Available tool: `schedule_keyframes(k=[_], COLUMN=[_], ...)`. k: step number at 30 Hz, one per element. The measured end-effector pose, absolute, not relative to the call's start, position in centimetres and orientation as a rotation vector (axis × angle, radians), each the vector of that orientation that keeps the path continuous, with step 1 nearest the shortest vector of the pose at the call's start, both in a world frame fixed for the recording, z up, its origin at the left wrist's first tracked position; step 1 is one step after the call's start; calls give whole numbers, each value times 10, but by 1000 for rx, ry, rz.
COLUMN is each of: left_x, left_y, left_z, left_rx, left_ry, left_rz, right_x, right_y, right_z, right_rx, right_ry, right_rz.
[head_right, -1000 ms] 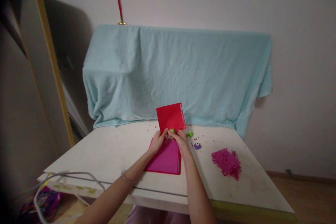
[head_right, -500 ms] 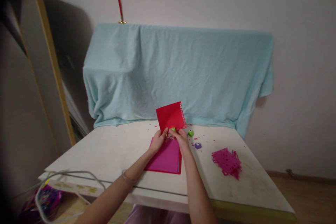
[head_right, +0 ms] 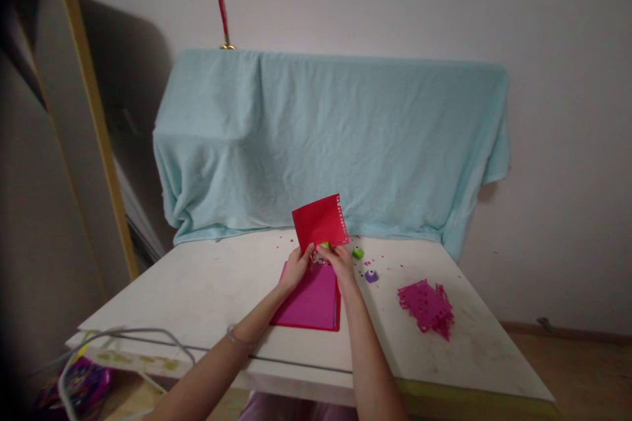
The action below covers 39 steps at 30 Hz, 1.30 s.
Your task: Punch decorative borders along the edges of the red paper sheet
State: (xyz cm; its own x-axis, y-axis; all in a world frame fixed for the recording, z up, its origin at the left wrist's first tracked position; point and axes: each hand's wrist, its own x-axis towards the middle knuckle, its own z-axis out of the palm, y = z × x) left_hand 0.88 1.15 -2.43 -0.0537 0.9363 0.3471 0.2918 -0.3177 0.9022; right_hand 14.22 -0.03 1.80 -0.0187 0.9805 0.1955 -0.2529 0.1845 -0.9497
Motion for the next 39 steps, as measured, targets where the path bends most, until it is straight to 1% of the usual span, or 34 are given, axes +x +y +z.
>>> schedule_keyframes(k=[4,18,32,39], left_x=[8,8,9,8], left_y=[12,24,14,18], left_z=[-26,-36,-20,-27], left_rx=[1638,1518,1499,1533], left_ry=[1334,1158,1225,1135], left_rz=[1379,1305,1245,1264], right_x=[143,137,140,139], right_y=[1,9,9,9], right_z=[17,7,6,7], right_rx=[-855,-834,-906,-915], right_ry=[-1086,-1089,-1084,-1083], right_rz=[1259,1192,1187,1190])
